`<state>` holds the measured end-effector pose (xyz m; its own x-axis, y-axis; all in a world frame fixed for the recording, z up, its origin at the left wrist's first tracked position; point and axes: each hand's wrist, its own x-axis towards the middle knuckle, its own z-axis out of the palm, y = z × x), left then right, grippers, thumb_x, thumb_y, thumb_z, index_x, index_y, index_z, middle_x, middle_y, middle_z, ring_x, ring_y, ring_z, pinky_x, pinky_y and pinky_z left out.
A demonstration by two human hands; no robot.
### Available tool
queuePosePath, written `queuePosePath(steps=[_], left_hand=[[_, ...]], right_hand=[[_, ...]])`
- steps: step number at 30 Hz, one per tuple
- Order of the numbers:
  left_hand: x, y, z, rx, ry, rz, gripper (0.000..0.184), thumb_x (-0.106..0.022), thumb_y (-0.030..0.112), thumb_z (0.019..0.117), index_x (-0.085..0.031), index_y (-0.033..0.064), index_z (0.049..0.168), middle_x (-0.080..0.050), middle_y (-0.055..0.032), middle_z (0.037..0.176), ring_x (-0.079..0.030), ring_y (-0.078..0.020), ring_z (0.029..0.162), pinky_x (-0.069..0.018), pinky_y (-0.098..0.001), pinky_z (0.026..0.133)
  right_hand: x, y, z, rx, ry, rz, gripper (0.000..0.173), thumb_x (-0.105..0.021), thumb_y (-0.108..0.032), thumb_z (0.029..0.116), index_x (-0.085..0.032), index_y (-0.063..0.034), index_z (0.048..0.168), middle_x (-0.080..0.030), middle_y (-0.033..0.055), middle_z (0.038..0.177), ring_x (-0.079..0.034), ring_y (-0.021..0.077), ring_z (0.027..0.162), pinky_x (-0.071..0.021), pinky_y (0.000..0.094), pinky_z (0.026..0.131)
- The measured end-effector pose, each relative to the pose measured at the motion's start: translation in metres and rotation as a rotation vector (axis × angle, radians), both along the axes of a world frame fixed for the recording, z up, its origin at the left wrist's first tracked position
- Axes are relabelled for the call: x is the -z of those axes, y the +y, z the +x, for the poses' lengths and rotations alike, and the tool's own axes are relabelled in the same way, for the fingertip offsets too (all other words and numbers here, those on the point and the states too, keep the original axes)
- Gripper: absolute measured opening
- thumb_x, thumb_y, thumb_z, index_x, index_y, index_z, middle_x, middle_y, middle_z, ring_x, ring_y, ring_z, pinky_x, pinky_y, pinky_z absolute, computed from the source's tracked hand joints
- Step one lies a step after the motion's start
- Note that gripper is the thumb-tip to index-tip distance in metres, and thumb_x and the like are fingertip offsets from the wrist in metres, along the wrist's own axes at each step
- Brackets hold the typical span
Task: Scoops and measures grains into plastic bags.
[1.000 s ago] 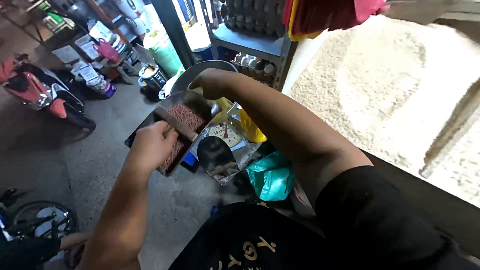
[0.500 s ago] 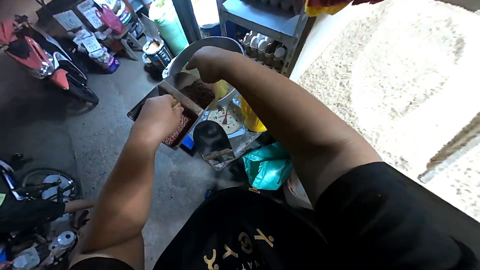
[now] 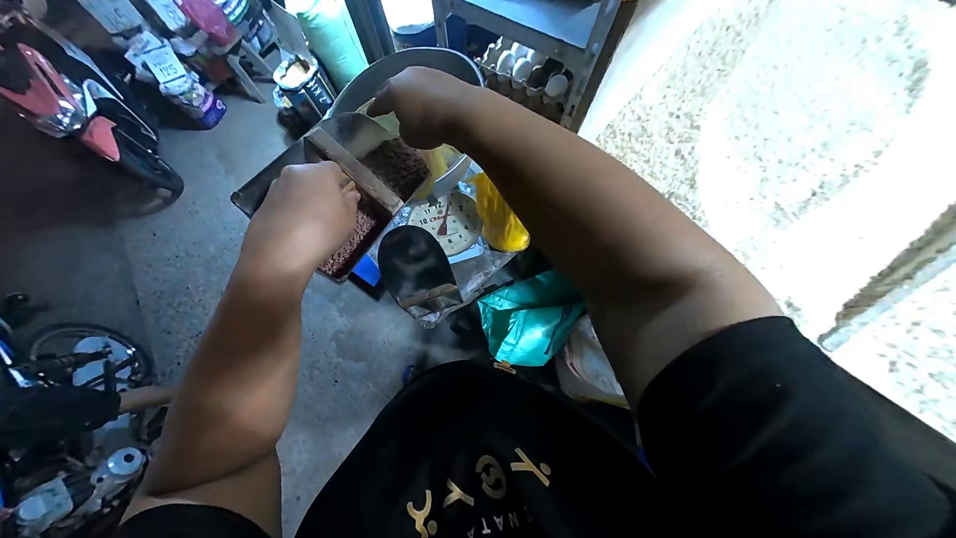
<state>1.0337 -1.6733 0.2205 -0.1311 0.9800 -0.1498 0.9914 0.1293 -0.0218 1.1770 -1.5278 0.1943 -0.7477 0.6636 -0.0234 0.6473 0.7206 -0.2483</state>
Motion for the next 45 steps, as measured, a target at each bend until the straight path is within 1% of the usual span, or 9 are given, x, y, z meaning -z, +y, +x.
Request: queuePosePath(steps=[20, 26, 34, 36, 38, 39, 41, 43, 45], left_hand=[[0.008, -0.009, -0.009, -0.045, -0.072, 0.048, 0.029, -0.055, 0.025, 0.1062, -0.065, -0.002, 0.107, -0.067, -0.027, 0.102, -0.066, -0.046, 0.1, -0.0507, -0.0669, 0.085], [0.01, -0.01, -0.015, -0.049, -0.084, 0.07, 0.029, -0.056, 0.025, 0.106, -0.064, -0.0023, 0.104, -0.067, -0.0272, 0.099, -0.067, -0.0461, 0.097, -0.0508, -0.0667, 0.083], [0.013, -0.012, -0.027, -0.009, -0.127, 0.103, 0.026, -0.057, 0.022, 0.1056, -0.064, -0.0021, 0.102, -0.067, -0.0256, 0.095, -0.067, -0.0437, 0.092, -0.0511, -0.0648, 0.08], [0.014, -0.013, -0.029, -0.011, -0.128, 0.106, 0.026, -0.057, 0.023, 0.1055, -0.064, -0.0018, 0.103, -0.067, -0.0261, 0.096, -0.067, -0.0444, 0.093, -0.0513, -0.0653, 0.08], [0.018, -0.016, -0.035, -0.02, -0.184, 0.137, 0.027, -0.058, 0.023, 0.1052, -0.064, -0.0025, 0.104, -0.067, -0.0271, 0.096, -0.067, -0.0453, 0.093, -0.0511, -0.0668, 0.08], [0.023, -0.019, -0.04, -0.03, -0.249, 0.175, 0.027, -0.058, 0.022, 0.1047, -0.065, -0.0034, 0.105, -0.067, -0.0276, 0.095, -0.067, -0.0457, 0.092, -0.0505, -0.068, 0.08], [0.033, -0.026, -0.052, -0.085, -0.414, 0.234, 0.025, -0.059, 0.022, 0.1042, -0.066, -0.002, 0.106, -0.067, -0.0252, 0.092, -0.067, -0.0433, 0.087, -0.0511, -0.0676, 0.079], [0.052, -0.031, -0.068, -0.151, -0.586, 0.262, 0.022, -0.06, 0.023, 0.1037, -0.067, 0.0024, 0.103, -0.066, -0.0182, 0.083, -0.066, -0.0344, 0.074, -0.054, -0.0598, 0.069], [0.069, -0.035, -0.082, -0.217, -0.804, 0.251, 0.017, -0.061, 0.021, 0.1034, -0.068, 0.0052, 0.103, -0.065, -0.0111, 0.077, -0.064, -0.0236, 0.066, -0.0555, -0.0475, 0.064]], right_hand=[[0.012, 0.001, 0.006, 0.023, 0.047, 0.0, 0.055, -0.062, 0.001, 0.0879, -0.063, -0.0171, 0.14, -0.06, 0.0124, 0.143, -0.054, 0.0353, 0.135, -0.043, 0.0619, 0.108], [0.021, 0.002, 0.01, 0.031, 0.104, 0.014, 0.056, -0.062, 0.002, 0.0872, -0.065, -0.0211, 0.138, -0.054, 0.0065, 0.151, -0.046, 0.0337, 0.142, -0.0411, 0.0587, 0.111], [0.033, 0.003, 0.021, -0.004, 0.368, 0.011, 0.057, -0.058, 0.007, 0.0859, -0.07, -0.0231, 0.133, -0.041, 0.0108, 0.161, -0.046, 0.0353, 0.142, -0.0426, 0.0573, 0.11], [0.041, 0.001, 0.026, -0.024, 0.47, 0.041, 0.053, -0.058, -0.001, 0.0916, -0.065, -0.0207, 0.14, -0.042, 0.0136, 0.16, -0.048, 0.0363, 0.14, -0.0431, 0.0562, 0.11], [0.051, -0.004, 0.039, -0.102, 0.588, 0.015, 0.062, -0.059, -0.035, 0.1017, -0.044, -0.0102, 0.156, -0.034, 0.018, 0.164, -0.04, 0.0365, 0.146, -0.0372, 0.0557, 0.116], [0.059, -0.009, 0.046, -0.138, 0.65, -0.006, 0.089, -0.059, -0.059, 0.0951, -0.032, -0.0047, 0.16, -0.029, 0.0197, 0.166, -0.034, 0.0351, 0.15, -0.034, 0.0537, 0.12], [0.079, -0.013, 0.059, -0.141, 0.712, -0.037, 0.139, -0.066, -0.087, 0.0662, -0.017, 0.0009, 0.162, -0.024, 0.0225, 0.167, -0.028, 0.0343, 0.153, -0.0291, 0.052, 0.124], [0.102, -0.006, 0.069, -0.041, 0.583, -0.015, 0.154, -0.085, -0.077, 0.0498, -0.014, -0.0002, 0.163, -0.021, 0.0226, 0.168, -0.02, 0.0397, 0.155, -0.0203, 0.0601, 0.125], [0.115, -0.005, 0.059, 0.092, 0.424, -0.006, 0.144, -0.096, -0.056, 0.0543, -0.019, -0.0013, 0.163, -0.022, 0.0223, 0.168, -0.014, 0.0447, 0.156, -0.014, 0.0719, 0.12]])
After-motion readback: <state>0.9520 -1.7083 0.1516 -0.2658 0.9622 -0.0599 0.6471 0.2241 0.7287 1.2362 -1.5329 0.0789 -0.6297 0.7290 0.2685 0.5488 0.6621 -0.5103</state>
